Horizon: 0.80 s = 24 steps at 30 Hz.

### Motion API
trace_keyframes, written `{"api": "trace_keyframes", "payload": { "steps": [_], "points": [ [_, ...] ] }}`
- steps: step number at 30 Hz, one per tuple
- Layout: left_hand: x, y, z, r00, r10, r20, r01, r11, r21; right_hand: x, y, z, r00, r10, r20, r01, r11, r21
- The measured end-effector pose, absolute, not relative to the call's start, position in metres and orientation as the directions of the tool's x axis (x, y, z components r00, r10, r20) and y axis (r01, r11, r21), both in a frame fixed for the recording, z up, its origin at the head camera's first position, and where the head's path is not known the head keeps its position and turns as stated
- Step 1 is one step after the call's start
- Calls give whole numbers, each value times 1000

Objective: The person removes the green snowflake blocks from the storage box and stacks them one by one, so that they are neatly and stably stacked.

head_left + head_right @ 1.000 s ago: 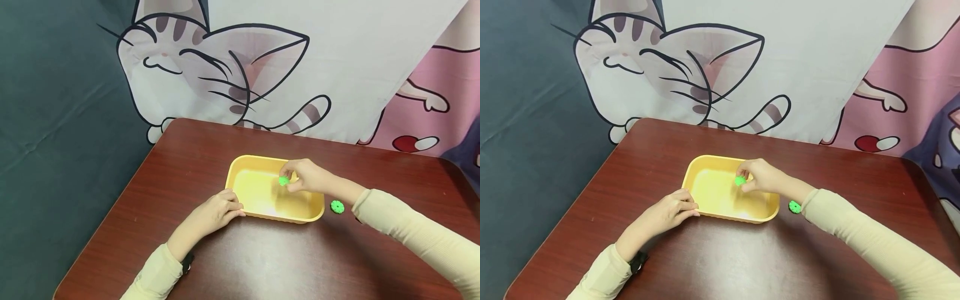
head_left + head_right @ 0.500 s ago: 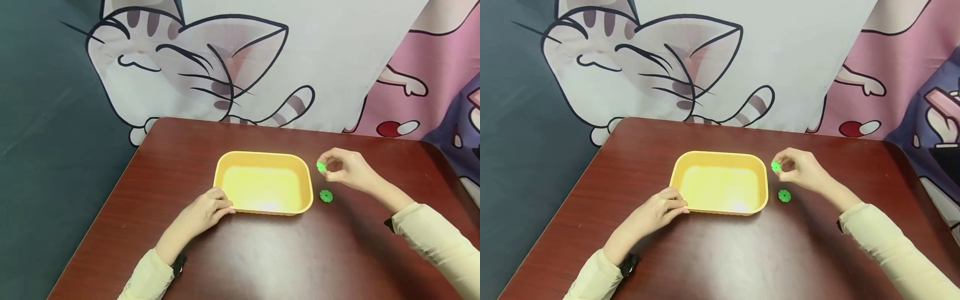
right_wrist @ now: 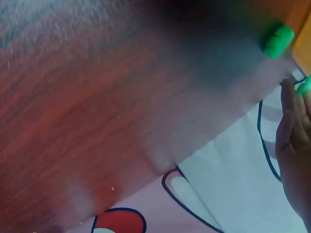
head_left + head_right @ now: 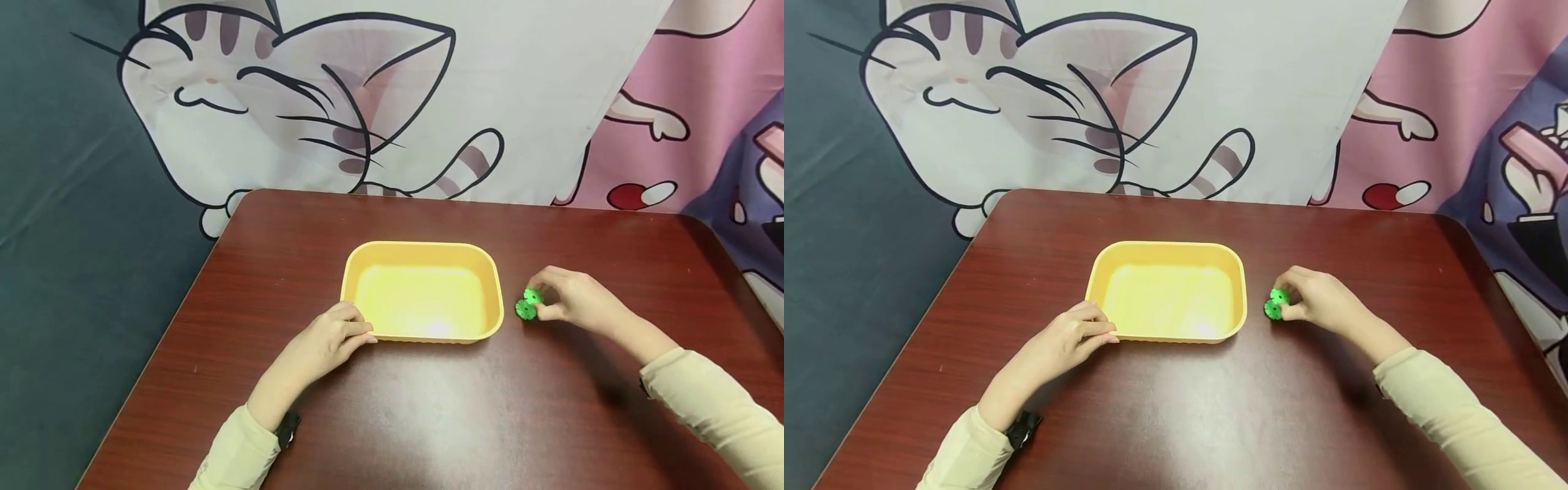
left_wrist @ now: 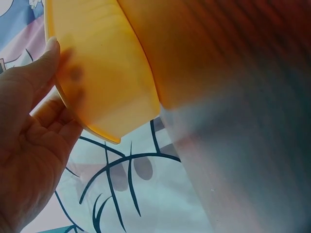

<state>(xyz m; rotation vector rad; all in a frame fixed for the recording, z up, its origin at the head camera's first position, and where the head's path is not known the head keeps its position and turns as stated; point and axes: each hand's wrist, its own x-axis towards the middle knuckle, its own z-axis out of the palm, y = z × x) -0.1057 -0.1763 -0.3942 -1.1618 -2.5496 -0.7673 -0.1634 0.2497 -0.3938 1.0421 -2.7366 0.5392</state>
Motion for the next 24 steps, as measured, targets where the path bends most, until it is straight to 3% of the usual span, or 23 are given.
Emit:
{"api": "trace_keyframes", "payload": {
  "steps": [5, 17, 24],
  "points": [
    [-106, -177, -395, -656, 628, 418, 755, 543, 368, -162, 245, -399, -719, -648, 249, -692, 700, -176],
    [-108, -178, -396, -649, 634, 421, 761, 534, 370, -162, 243, -412, -706, -668, 235, -707, 683, -182],
    [-107, -178, -396, -656, 627, 421, 755, 536, 377, -163, 244, -413, -697, -674, 246, -713, 689, -130]
  ]
}}
